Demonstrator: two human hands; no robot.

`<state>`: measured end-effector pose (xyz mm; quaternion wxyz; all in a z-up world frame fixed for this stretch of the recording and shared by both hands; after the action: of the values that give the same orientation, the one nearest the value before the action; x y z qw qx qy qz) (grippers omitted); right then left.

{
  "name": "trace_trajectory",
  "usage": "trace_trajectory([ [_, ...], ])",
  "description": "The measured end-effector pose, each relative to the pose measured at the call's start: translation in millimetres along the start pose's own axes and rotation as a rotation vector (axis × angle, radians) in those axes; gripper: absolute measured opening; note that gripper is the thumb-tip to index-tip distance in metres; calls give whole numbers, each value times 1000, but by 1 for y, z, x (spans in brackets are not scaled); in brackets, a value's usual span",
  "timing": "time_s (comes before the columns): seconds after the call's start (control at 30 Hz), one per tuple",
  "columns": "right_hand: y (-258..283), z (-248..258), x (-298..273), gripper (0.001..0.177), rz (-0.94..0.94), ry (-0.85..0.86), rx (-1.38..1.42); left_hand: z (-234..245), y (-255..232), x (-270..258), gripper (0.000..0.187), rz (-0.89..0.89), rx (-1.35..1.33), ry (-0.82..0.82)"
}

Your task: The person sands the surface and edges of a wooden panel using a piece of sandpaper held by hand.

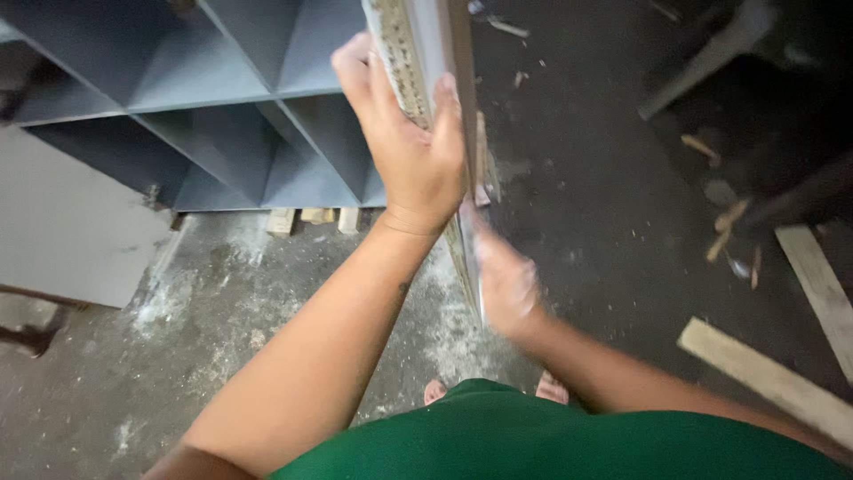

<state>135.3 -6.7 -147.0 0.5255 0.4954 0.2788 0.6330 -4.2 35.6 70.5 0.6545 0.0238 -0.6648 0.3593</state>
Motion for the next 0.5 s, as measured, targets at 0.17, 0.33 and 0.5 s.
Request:
trace_trajectory([
  [0.17, -36, -28, -14, 53, -185, 269, -157, 16, -5, -2, 47, -52, 81, -70],
  [0.33, -55, -12, 19, 43, -139, 51, -254, 32, -19, -1, 72, -54, 87, 129],
  [0.5, -15, 19, 64, 45, -30, -64, 272, 61, -43, -35, 79, 53, 59, 257],
])
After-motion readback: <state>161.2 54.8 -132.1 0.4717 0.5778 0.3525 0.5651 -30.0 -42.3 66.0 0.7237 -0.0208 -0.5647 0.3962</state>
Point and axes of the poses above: each hand's wrist, its own x-axis towards the middle knuckle, its own z-axis out of the back of the hand, y = z × x, the point moved 8 cm from there along x, towards the middle knuckle, and after that the axes turned 5 degrees about x, right-handed, at the moved point
